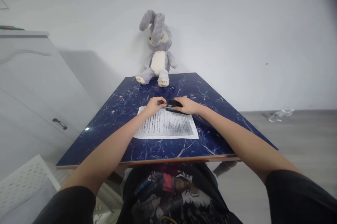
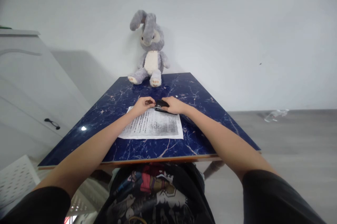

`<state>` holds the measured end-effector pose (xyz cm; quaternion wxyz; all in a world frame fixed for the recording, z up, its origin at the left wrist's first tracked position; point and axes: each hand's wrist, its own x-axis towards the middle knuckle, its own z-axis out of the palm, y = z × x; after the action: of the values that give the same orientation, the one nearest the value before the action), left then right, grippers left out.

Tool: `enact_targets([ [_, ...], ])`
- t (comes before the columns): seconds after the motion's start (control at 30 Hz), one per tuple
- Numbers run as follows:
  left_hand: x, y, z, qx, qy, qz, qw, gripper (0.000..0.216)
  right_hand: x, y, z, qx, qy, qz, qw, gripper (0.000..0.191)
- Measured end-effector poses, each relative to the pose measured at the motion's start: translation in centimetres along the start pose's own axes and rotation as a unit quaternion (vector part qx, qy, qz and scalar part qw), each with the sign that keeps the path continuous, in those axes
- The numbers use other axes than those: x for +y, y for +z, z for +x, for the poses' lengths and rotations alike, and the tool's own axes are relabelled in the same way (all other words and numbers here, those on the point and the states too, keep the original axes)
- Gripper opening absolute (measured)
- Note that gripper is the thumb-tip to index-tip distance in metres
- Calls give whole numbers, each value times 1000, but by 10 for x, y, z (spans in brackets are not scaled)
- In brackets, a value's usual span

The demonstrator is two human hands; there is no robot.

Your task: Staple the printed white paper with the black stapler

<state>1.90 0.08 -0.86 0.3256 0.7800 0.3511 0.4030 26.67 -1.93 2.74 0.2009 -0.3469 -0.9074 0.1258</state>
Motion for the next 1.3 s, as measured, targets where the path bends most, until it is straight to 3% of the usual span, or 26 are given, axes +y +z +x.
enact_targets([
  [0.57, 0, -2, 0, -11, 16, 51, 998, 12, -4, -3, -1, -28, 15, -13, 999, 14],
  [0.73, 6, -19, -5, -22, 17, 83, 996, 12, -2, -3, -1, -32, 13, -16, 999, 16],
  [0.9, 0, -32, -8, 9, -24, 61, 998, 23, -2, -2, 0, -34, 18, -28, 999, 16],
  [1.13, 1, -13, -3, -5, 12, 70, 997, 20, -3, -3, -1, -30, 12, -8, 999, 14],
  [1.3, 1, -11, -3, -13, 13, 54, 998, 19, -3, -3, -2, -29, 4, -2, 1000, 15],
])
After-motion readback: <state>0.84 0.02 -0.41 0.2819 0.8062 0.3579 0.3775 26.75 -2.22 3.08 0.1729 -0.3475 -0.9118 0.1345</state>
